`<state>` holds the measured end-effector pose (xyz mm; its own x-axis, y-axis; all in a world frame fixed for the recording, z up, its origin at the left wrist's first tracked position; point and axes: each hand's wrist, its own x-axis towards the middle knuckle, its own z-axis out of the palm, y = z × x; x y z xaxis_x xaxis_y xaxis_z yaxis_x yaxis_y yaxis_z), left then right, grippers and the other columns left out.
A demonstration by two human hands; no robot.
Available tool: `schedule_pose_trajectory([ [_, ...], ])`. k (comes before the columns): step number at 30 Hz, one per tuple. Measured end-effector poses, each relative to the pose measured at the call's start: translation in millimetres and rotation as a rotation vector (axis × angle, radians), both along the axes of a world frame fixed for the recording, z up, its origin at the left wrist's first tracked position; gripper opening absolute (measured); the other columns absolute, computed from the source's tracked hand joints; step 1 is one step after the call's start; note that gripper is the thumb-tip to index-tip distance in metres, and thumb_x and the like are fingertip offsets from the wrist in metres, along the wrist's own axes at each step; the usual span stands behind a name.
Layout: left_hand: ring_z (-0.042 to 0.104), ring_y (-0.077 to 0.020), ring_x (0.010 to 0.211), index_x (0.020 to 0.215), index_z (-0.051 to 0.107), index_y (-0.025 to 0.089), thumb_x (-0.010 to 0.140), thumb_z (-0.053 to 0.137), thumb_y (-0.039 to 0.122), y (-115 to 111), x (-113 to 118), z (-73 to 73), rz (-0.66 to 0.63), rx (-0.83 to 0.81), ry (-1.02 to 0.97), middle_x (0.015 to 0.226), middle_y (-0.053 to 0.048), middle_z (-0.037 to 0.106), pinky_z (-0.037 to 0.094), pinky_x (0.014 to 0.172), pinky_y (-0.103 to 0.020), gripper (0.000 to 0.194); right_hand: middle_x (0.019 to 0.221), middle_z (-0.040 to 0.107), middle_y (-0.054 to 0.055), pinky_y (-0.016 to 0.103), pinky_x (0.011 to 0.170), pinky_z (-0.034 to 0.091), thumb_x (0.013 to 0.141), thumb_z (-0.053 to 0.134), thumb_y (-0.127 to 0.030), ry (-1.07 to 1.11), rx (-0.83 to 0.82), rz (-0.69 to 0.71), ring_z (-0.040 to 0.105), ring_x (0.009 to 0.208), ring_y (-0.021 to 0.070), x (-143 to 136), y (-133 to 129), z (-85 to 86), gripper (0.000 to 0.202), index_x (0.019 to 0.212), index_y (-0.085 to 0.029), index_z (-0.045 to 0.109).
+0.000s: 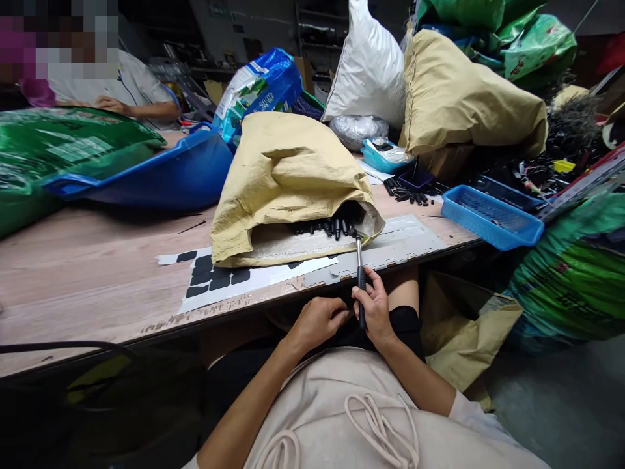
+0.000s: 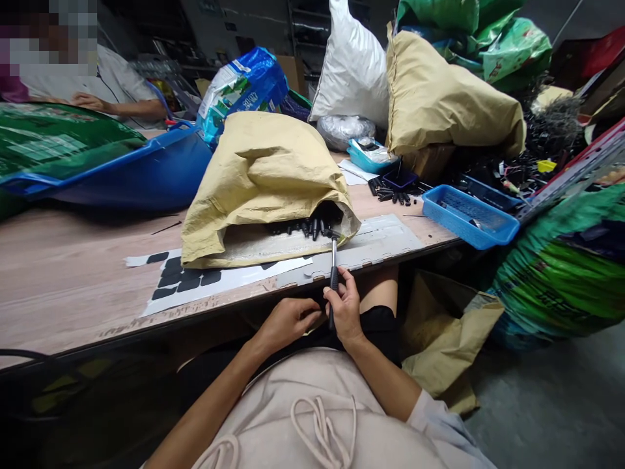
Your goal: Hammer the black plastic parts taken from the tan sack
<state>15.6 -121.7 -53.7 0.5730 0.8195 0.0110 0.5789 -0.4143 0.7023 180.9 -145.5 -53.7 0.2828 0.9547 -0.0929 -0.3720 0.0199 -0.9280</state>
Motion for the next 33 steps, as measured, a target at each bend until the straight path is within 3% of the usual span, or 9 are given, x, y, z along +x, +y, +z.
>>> schedule_pose_trajectory([
  [3, 0.071, -0.0188, 0.07, 0.086, 0.081, 0.023, 0.1, 0.06, 0.029, 22.2, 9.7, 52.8, 0.174, 0.263, -0.195, 0.08, -0.002, 0.079, 0.052, 0.072, -0.03, 0.025, 0.07, 0.064, -0.011, 0.02, 0.039, 0.031, 0.074, 0.085, -0.039, 0.008, -0.004, -0.001, 0.04, 0.042, 0.0059, 0.4, -0.2, 0.3, 0.077, 0.143, -0.024, 0.054],
  [6, 0.072, -0.0201, 0.075, 0.091, 0.082, 0.02, 0.095, 0.066, 0.025, 69.5, 20.5, 79.1, 0.43, 0.367, -0.143, 0.082, -0.004, 0.08, 0.053, 0.076, -0.031, 0.016, 0.071, 0.064, -0.011, 0.02, 0.039, 0.03, 0.074, 0.085, -0.039, 0.007, -0.019, -0.006, 0.04, 0.042, 0.0057, 0.0, -0.3, 0.6, 0.079, 0.144, -0.024, 0.054],
  [9, 0.076, -0.0258, 0.091, 0.099, 0.084, 0.019, 0.093, 0.071, 0.027, 113.8, 34.8, 84.7, 0.513, 0.323, 0.042, 0.098, -0.009, 0.083, 0.054, 0.08, -0.033, 0.016, 0.071, 0.063, -0.011, 0.02, 0.038, 0.029, 0.073, 0.084, -0.04, 0.011, -0.032, -0.009, 0.039, 0.041, 0.0052, -0.6, -0.4, 1.3, 0.08, 0.144, -0.023, 0.054],
  [11, 0.077, -0.0304, 0.103, 0.103, 0.085, 0.019, 0.097, 0.07, 0.03, 130.3, 46.7, 84.0, 0.537, 0.281, 0.16, 0.111, -0.013, 0.083, 0.055, 0.082, -0.034, 0.021, 0.071, 0.063, -0.011, 0.02, 0.037, 0.029, 0.072, 0.084, -0.041, 0.011, -0.038, -0.007, 0.039, 0.04, 0.0051, -0.8, -0.5, 1.7, 0.08, 0.144, -0.022, 0.054],
  [14, 0.076, -0.0367, 0.114, 0.109, 0.086, 0.017, 0.1, 0.068, 0.037, 137.5, 64.8, 83.8, 0.556, 0.231, 0.276, 0.123, -0.018, 0.081, 0.056, 0.086, -0.038, 0.028, 0.071, 0.062, -0.011, 0.019, 0.037, 0.029, 0.072, 0.084, -0.041, 0.015, -0.039, -0.005, 0.039, 0.04, 0.005, -0.8, -0.9, 1.9, 0.08, 0.144, -0.022, 0.054],
  [19, 0.077, -0.0399, 0.113, 0.112, 0.086, 0.014, 0.099, 0.069, 0.038, 137.9, 79.6, 89.5, 0.606, 0.16, 0.333, 0.117, -0.024, 0.081, 0.055, 0.087, -0.04, 0.032, 0.071, 0.062, -0.011, 0.019, 0.037, 0.027, 0.072, 0.084, -0.041, 0.031, -0.039, -0.003, 0.04, 0.04, 0.0048, -1.0, -1.5, 1.6, 0.081, 0.145, -0.022, 0.055],
  [23, 0.077, -0.034, 0.103, 0.105, 0.087, 0.019, 0.091, 0.073, 0.036, 133.3, 59.8, 90.2, 0.604, 0.156, 0.246, 0.109, -0.016, 0.083, 0.051, 0.08, -0.036, 0.026, 0.071, 0.063, -0.011, 0.019, 0.037, 0.028, 0.072, 0.084, -0.041, 0.056, -0.044, -0.003, 0.039, 0.04, 0.005, -2.3, -1.9, 1.9, 0.08, 0.145, -0.022, 0.055],
  [28, 0.071, -0.0238, 0.085, 0.092, 0.085, 0.021, 0.085, 0.071, 0.037, 103.5, -5.8, 78.3, 0.39, 0.273, 0.063, 0.09, -0.006, 0.08, 0.046, 0.075, -0.032, 0.023, 0.072, 0.062, -0.011, 0.02, 0.036, 0.028, 0.072, 0.084, -0.039, 0.071, -0.038, -0.013, 0.04, 0.039, 0.0049, -3.4, -1.3, 2.1, 0.078, 0.144, -0.022, 0.058],
  [33, 0.066, -0.0212, 0.073, 0.083, 0.081, 0.023, 0.081, 0.073, 0.038, 76.7, -55.0, 65.5, 0.293, 0.188, 0.128, 0.077, -0.002, 0.075, 0.043, 0.069, -0.032, 0.017, 0.073, 0.059, -0.011, 0.021, 0.036, 0.03, 0.073, 0.083, -0.038, 0.036, -0.013, -0.021, 0.041, 0.039, 0.0049, -1.1, -0.3, 0.5, 0.073, 0.141, -0.022, 0.06],
])
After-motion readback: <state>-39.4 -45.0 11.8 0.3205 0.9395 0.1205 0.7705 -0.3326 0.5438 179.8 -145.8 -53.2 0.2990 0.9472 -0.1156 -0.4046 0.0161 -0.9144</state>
